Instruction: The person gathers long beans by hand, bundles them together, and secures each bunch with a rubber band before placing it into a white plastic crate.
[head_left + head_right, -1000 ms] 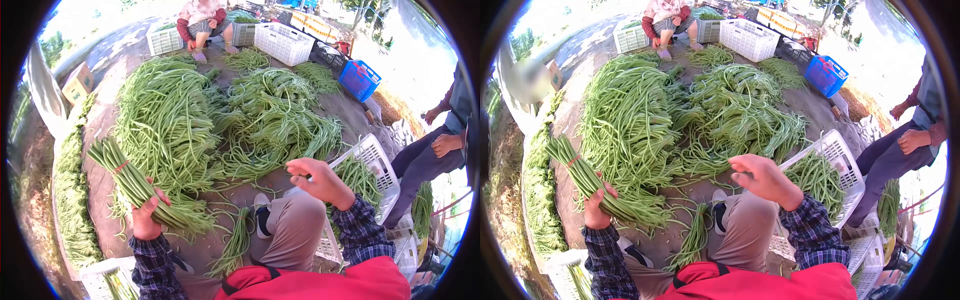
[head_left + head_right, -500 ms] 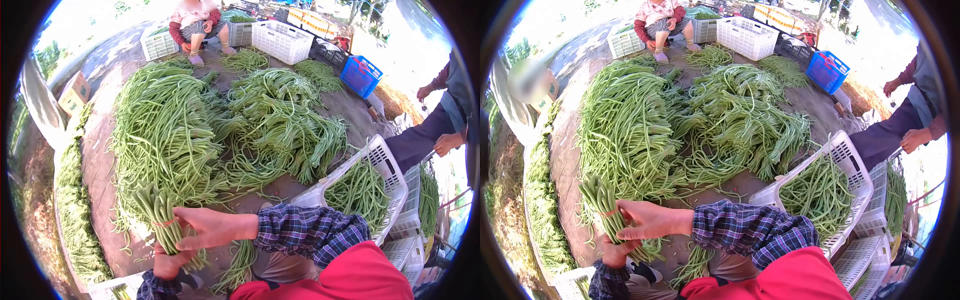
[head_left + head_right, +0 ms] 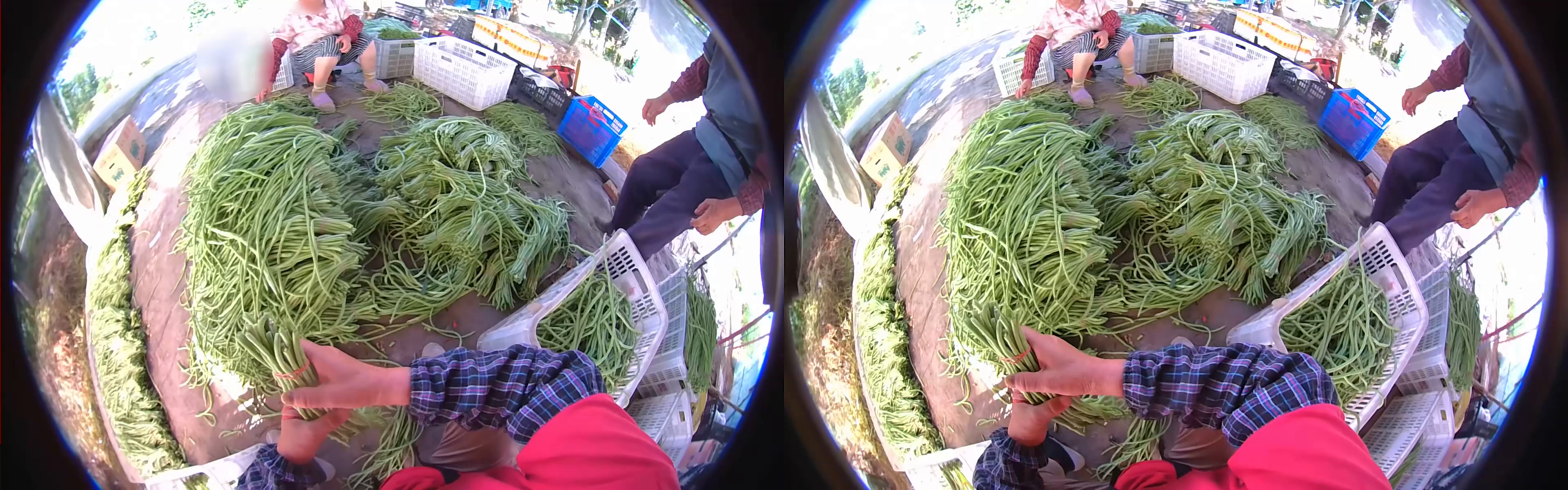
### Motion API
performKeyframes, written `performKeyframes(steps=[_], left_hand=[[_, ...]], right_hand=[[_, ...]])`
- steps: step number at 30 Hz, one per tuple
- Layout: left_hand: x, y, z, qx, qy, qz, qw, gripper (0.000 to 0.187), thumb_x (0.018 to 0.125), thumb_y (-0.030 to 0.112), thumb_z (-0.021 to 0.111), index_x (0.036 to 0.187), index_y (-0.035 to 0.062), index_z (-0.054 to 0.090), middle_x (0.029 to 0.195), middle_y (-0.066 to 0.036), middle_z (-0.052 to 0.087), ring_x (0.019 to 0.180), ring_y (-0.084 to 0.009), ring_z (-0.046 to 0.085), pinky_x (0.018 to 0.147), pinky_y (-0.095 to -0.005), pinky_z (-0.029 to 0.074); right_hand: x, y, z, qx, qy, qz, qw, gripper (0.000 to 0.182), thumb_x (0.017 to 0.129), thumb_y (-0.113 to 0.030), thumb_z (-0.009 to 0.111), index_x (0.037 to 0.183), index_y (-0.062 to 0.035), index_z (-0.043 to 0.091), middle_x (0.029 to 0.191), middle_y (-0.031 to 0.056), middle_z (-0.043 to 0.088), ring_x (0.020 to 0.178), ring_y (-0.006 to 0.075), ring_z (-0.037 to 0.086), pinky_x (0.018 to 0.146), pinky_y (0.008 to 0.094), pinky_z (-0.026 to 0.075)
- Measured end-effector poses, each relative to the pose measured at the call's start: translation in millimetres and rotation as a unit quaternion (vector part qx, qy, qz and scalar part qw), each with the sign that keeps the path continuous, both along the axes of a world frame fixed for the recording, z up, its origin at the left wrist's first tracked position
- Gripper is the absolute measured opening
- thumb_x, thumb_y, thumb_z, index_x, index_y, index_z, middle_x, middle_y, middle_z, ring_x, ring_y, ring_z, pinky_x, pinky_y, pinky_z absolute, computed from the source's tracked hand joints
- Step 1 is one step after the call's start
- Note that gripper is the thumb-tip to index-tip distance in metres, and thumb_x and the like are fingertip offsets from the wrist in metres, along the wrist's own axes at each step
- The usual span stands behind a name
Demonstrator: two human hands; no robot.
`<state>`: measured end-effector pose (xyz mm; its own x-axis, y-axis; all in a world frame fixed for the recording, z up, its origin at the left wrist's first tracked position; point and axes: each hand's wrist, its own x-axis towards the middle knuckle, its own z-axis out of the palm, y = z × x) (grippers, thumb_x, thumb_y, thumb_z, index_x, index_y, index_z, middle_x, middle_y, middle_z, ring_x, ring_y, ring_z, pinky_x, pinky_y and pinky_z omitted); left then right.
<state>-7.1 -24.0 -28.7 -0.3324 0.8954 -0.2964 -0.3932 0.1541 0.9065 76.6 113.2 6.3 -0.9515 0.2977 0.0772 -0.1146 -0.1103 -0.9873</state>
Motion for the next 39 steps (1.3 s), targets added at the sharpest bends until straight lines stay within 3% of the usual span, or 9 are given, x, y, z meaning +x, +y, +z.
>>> performKeyframes(steps=[2, 4, 14, 18, 24, 27, 30, 34, 39], left_hand=[[-1, 0, -3, -0.006, 0.022, 0.0, 1.0, 0.05, 0.069, -0.007, 0.071, 0.114, 0.0089, 0.055, 0.103, -0.001, 0.061, 0.092, -0.0145, 0.06, 0.079, -0.0299, 0.05], [-3, 2, -2, -0.001, 0.022, -0.036, 0.999, 0.049, 0.072, -0.007, 0.07, 0.116, 0.0078, 0.054, 0.108, -0.002, 0.06, 0.095, -0.0145, 0.059, 0.082, -0.0303, 0.05], [15, 19, 2, 0.065, -0.016, -0.011, 0.998, 0.059, 0.079, 0.002, 0.069, 0.13, 0.0042, 0.04, 0.117, -0.001, 0.054, 0.106, -0.0086, 0.05, 0.088, -0.0251, 0.043], [24, 26, 1, 0.116, 0.044, -0.026, 0.992, 0.066, 0.077, 0.006, 0.071, 0.133, 0.0033, 0.036, 0.122, -0.004, 0.051, 0.112, -0.012, 0.047, 0.094, -0.0288, 0.04], [23, 33, -11, 0.167, 0.363, 0.084, 0.913, 0.096, 0.066, 0.006, 0.078, 0.141, 0.0029, 0.017, 0.134, -0.012, 0.038, 0.122, -0.0191, 0.04, 0.099, -0.0314, 0.036], [20, 33, -8, 0.211, 0.201, 0.064, 0.955, 0.105, 0.066, 0.008, 0.079, 0.143, 0.0028, 0.009, 0.135, -0.012, 0.039, 0.122, -0.0195, 0.04, 0.099, -0.0315, 0.036], [13, 29, -2, 0.184, 0.242, 0.051, 0.951, 0.109, 0.067, 0.009, 0.08, 0.143, 0.0035, 0.002, 0.133, -0.011, 0.04, 0.121, -0.0197, 0.041, 0.099, -0.0314, 0.037], [15, 20, -3, 0.177, 0.061, -0.013, 0.982, 0.083, 0.071, 0.003, 0.074, 0.139, 0.0076, 0.027, 0.123, -0.005, 0.05, 0.112, -0.0138, 0.049, 0.092, -0.0295, 0.043], [23, -5, 20, 0.127, -0.019, -0.069, 0.989, 0.052, 0.071, -0.003, 0.072, 0.118, 0.0071, 0.052, 0.107, -0.002, 0.061, 0.099, -0.0125, 0.057, 0.084, -0.0286, 0.048]], right_hand=[[1, 0, -2, -0.066, 0.026, 0.032, 0.997, 0.053, 0.081, -0.012, 0.066, 0.124, 0.0004, 0.037, 0.103, 0.0085, 0.056, 0.096, 0.0121, 0.05, 0.085, 0.0285, 0.043], [5, 4, -4, 0.041, 0.02, -0.001, 0.999, 0.041, 0.082, -0.018, 0.067, 0.112, 0.0011, 0.047, 0.099, 0.0052, 0.057, 0.091, 0.0123, 0.054, 0.08, 0.028, 0.046], [24, 8, -8, -0.111, 0.008, -0.106, 0.988, 0.037, 0.084, -0.014, 0.066, 0.115, -0.0003, 0.051, 0.107, 0.0056, 0.059, 0.096, 0.0128, 0.057, 0.085, 0.0288, 0.047], [31, 3, 4, -0.023, -0.012, -0.14, 0.99, 0.029, 0.084, -0.014, 0.066, 0.108, 0.0004, 0.057, 0.105, 0.0045, 0.06, 0.092, 0.01, 0.056, 0.081, 0.0267, 0.047], [24, -8, 1, -0.033, -0.006, -0.155, 0.987, 0.03, 0.082, -0.014, 0.07, 0.107, -0.0009, 0.059, 0.095, 0.0004, 0.062, 0.083, 0.0056, 0.056, 0.07, 0.0215, 0.046], [19, -9, 11, -0.127, 0.011, -0.161, 0.979, 0.031, 0.082, -0.015, 0.069, 0.108, -0.0018, 0.059, 0.096, -0.0002, 0.062, 0.086, 0.0056, 0.056, 0.075, 0.0224, 0.045], [15, -15, 16, -0.152, 0.016, -0.163, 0.975, 0.03, 0.082, -0.016, 0.069, 0.107, -0.0022, 0.059, 0.097, 0.0, 0.063, 0.087, 0.0059, 0.056, 0.077, 0.0229, 0.045], [18, -16, 22, -0.036, -0.023, -0.097, 0.994, 0.033, 0.085, -0.02, 0.066, 0.109, 0.0009, 0.059, 0.099, 0.0026, 0.064, 0.088, 0.0058, 0.056, 0.077, 0.0239, 0.045], [31, -14, 32, -0.071, -0.032, 0.003, 0.997, 0.05, 0.079, -0.008, 0.07, 0.123, -0.0019, 0.045, 0.104, 0.0051, 0.058, 0.093, 0.0101, 0.056, 0.08, 0.0257, 0.046]])
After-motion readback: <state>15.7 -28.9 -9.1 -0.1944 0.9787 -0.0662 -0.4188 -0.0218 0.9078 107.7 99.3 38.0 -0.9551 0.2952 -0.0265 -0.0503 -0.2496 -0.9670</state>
